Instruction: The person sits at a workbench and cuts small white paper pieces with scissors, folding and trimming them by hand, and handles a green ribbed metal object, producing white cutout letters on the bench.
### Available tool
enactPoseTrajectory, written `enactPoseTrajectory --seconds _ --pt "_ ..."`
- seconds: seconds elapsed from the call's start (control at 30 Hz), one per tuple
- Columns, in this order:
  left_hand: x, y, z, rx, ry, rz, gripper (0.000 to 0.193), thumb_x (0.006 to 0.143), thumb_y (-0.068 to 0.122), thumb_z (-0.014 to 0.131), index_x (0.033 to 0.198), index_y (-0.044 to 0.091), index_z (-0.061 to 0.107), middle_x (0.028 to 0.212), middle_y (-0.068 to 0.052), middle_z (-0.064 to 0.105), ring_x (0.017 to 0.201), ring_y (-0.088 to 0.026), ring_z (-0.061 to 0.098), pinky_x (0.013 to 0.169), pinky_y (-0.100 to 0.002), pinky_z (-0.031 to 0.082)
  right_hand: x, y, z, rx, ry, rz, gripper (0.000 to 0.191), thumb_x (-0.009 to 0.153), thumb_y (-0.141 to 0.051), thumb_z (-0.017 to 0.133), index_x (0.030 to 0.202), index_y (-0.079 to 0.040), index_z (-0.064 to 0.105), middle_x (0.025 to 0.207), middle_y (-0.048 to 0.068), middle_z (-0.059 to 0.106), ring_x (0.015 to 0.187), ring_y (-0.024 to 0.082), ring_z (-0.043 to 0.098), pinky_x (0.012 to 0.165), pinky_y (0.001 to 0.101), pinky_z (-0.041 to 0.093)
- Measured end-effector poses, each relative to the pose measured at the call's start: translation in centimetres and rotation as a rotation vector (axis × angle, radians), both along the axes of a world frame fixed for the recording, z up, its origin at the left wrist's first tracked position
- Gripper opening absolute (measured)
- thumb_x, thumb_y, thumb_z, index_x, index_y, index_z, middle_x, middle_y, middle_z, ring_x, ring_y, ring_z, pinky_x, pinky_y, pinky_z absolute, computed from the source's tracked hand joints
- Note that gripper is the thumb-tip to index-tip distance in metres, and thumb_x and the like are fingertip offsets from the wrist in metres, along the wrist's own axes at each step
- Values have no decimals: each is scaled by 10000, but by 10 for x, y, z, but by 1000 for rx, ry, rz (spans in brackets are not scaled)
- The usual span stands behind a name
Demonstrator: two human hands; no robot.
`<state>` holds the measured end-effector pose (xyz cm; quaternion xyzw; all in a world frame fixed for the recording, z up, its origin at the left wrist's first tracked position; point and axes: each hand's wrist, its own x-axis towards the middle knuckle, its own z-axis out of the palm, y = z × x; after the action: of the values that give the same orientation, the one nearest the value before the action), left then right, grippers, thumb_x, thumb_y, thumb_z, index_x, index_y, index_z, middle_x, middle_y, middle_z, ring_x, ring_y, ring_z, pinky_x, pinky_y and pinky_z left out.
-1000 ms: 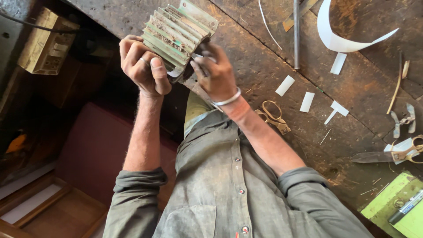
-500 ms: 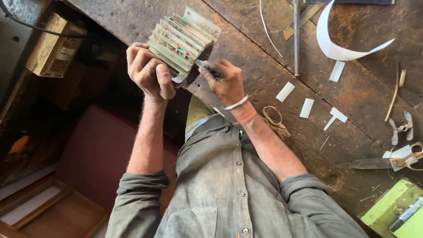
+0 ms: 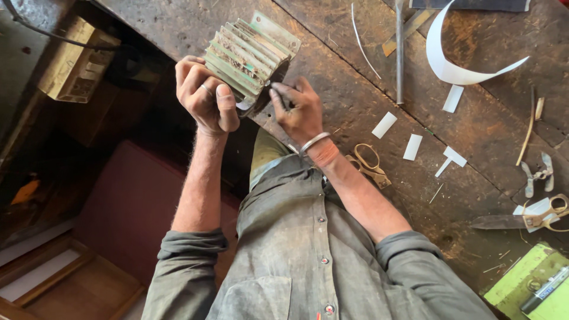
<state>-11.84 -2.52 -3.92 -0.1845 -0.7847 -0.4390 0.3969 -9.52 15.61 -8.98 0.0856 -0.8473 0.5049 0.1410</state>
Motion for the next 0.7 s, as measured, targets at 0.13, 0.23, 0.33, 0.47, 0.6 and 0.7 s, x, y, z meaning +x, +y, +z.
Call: enactPoseTrajectory --seconds 0.13,0.23,0.33,0.47,0.6,0.7 --pt "0 0 0 2 -3 -7 346 943 247 594 672 33 566 713 -103 513 796 -316 503 864 -460 483 -1 -8 -9 86 78 43 200 934 -82 724 1125 -31 753 955 129 588 808 266 633 693 368 522" --pt "-1 0 0 9 1 -14 345 937 248 602 671 31 572 710 -103 514 795 -313 504 859 -456 485 -1 -15 -11 114 73 45 198 945 -76 700 1133 -29 740 993 131 586 829 282 645 711 379 525" --pt "-4 1 0 8 2 -19 338 928 246 609 672 27 583 715 -109 525 797 -316 502 850 -450 480 1 -14 -7 114 63 54 203 949 -82 697 1140 -26 735 1013 137 594 843 302 652 720 390 525" --pt "-10 -1 3 -18 -12 -71 325 934 247 608 708 14 599 753 -119 552 833 -320 518 877 -452 490 6 -7 4 153 -26 67 217 936 -82 710 1143 -32 749 935 139 597 800 322 643 699 402 519" --pt "-21 -4 8 -59 -72 -114 272 902 233 635 769 -3 663 784 -121 550 845 -320 510 835 -433 479 9 7 13 1 -63 98 180 940 -75 708 1113 -47 749 916 124 643 800 284 672 715 369 540" --pt "-37 0 9 -134 -130 -165 219 874 202 655 813 -3 701 816 -119 569 842 -311 494 798 -425 440 12 22 16 -63 -85 85 171 931 -82 712 1093 -43 749 920 121 675 802 252 692 717 342 547"
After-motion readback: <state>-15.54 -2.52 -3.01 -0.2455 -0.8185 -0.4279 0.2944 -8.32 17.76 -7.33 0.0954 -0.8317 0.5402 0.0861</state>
